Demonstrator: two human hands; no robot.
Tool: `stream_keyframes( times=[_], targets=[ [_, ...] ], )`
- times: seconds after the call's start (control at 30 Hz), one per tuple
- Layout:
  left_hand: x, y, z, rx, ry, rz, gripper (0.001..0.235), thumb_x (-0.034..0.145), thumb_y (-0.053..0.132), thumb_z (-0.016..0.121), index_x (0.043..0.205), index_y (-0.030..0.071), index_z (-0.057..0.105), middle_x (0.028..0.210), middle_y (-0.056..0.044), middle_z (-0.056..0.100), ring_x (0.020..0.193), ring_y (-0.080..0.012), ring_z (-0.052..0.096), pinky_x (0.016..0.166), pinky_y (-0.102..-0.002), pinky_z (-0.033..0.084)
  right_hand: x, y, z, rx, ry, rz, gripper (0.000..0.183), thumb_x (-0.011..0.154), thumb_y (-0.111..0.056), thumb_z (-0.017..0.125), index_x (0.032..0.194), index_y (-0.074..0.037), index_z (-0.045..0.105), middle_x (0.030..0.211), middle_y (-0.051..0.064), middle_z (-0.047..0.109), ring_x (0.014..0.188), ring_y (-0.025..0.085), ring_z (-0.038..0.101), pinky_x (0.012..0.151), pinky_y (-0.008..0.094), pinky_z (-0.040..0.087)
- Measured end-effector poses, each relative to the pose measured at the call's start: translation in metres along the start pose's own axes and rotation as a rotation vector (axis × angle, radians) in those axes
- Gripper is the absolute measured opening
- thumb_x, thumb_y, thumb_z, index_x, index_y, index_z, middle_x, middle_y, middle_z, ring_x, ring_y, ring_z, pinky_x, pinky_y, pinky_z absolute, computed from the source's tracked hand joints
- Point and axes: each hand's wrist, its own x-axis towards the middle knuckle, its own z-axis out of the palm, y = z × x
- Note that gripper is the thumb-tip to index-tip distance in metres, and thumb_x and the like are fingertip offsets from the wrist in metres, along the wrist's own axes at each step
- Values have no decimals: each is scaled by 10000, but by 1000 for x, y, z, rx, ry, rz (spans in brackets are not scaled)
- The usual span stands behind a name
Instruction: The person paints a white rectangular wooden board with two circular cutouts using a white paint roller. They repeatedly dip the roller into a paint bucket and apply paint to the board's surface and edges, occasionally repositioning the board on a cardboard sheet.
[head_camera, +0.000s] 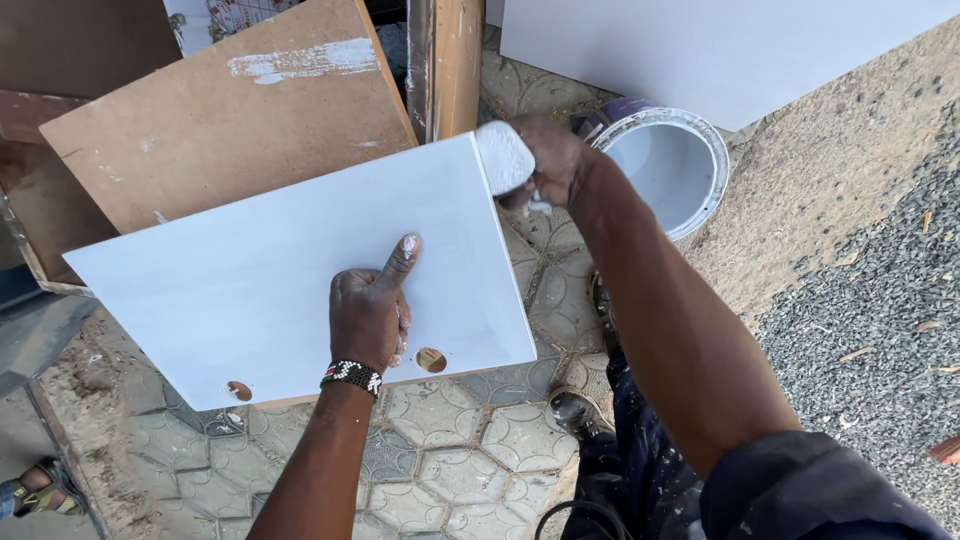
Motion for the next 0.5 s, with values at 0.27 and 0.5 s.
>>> stream_keyframes(
  times=[0.27, 0.5],
  targets=[
    [-1, 15, -1, 60, 3, -109, 950, 1013, 738, 759, 440, 26, 505, 398, -130, 459, 266, -263, 403, 266, -383, 278, -44, -129, 84, 79, -27, -156, 198, 1059, -139, 543, 902, -84, 650, 690, 10, 537, 506, 113, 448, 432, 251, 349],
    [0, 16, -2, 31, -9, -102, 943, 1014, 730, 766, 438, 34, 495, 404, -121, 456, 277, -265, 408, 295, -384, 284, -79, -128, 102, -639, 512, -308, 148, 1118, -275, 648, 1069, -163, 731, 794, -34, 595, 624, 61, 509, 532, 247, 384]
  ],
)
